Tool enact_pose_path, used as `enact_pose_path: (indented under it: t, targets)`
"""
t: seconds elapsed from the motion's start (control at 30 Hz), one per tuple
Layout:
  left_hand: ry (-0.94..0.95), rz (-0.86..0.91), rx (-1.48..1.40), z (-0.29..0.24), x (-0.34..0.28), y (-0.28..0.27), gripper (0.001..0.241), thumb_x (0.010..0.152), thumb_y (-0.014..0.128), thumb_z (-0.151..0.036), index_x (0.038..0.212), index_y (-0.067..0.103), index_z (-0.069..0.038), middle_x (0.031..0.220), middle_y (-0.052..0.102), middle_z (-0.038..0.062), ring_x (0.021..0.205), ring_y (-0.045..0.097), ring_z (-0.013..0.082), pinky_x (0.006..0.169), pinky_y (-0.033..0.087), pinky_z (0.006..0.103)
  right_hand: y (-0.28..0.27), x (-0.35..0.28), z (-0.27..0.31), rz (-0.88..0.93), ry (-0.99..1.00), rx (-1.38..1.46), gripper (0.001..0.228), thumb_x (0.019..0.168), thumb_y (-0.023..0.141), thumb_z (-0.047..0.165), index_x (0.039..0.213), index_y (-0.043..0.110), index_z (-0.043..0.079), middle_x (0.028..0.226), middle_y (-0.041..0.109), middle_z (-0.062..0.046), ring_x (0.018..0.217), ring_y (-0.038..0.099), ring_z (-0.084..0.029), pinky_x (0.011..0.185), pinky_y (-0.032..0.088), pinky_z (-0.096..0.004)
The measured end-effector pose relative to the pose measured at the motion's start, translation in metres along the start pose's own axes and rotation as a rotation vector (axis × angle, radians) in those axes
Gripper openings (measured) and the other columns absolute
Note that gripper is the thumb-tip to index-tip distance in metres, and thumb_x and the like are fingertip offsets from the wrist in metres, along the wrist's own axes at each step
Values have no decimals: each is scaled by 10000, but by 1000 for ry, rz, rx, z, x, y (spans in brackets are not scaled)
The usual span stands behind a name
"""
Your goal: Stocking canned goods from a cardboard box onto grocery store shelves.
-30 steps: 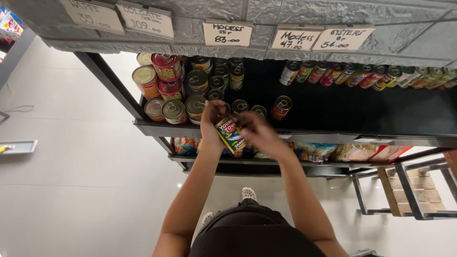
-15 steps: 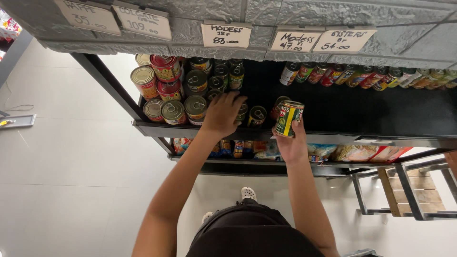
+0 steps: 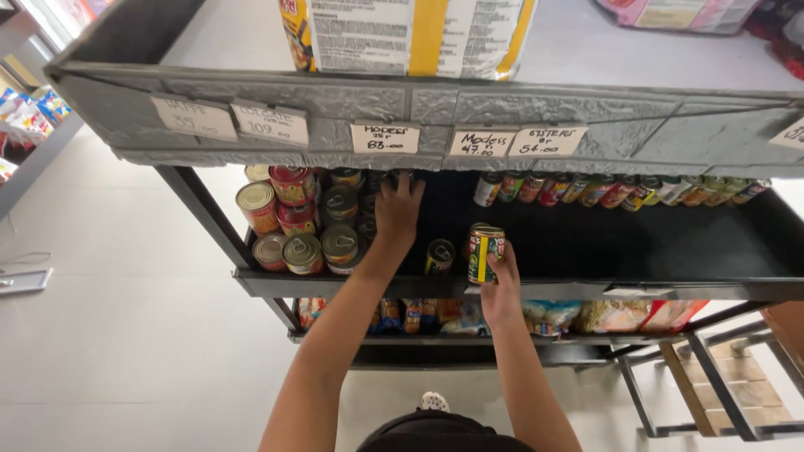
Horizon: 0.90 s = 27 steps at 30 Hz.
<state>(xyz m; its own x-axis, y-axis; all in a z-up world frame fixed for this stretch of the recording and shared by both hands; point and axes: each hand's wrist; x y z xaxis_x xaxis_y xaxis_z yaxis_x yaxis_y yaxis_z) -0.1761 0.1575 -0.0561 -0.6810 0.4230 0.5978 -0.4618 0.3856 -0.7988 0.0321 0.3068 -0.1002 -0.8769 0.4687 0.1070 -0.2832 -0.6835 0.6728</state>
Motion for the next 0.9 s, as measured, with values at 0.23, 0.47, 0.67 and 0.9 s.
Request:
enact_pose_path:
  t: [0.23, 0.47, 0.67, 0.9]
  targets:
    - [376, 707, -637, -16, -30, -53, 751, 635, 865, -252, 1325, 589, -153, 1288, 534, 167, 1147, 525, 415, 918, 493, 496, 14, 6, 6, -155, -7, -58, 734, 900, 701, 287, 1552, 383, 170, 1331, 579, -30, 1221, 597, -237, 952, 557, -435]
    - [366, 273, -255, 15, -28, -25, 296, 898, 727, -163, 1180, 682, -87, 1244, 555, 148, 1239, 540, 390, 962, 534, 473, 27, 13, -9, 10, -122, -348, 711, 952, 723, 307, 1550, 391, 115, 1365, 560, -57, 1249, 568, -217, 1009, 496, -397]
    - [274, 228, -282, 25, -30, -71, 444, 735, 717, 59, 1157, 659, -64, 1368, 493, 208, 1193, 529, 435, 890, 526, 508, 65, 25, -9, 137, 20, -1158, 697, 907, 762, 318, 1485, 443, 93, 1284, 539, -180, 1139, 594, -329, 969, 545, -477]
    - [151, 202, -712, 29, -43, -92, 322, 845, 654, 42, 1150, 657, -61, 1178, 634, 169, 1016, 641, 423, 815, 531, 506, 114, 25, -23, 183, 201, -1768, 765, 806, 838, 385, 1419, 462, 122, 1417, 496, -143, 1245, 576, -343, 1027, 523, -460]
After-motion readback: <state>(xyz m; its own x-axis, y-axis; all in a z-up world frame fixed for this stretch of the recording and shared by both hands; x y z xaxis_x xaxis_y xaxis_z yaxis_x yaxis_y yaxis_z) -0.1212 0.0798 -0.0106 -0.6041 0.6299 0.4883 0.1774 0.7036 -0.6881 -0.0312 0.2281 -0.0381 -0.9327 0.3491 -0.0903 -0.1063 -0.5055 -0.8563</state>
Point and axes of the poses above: each hand's wrist, its own x-axis towards the middle knuckle, its own y-axis out of the palm, z = x × y
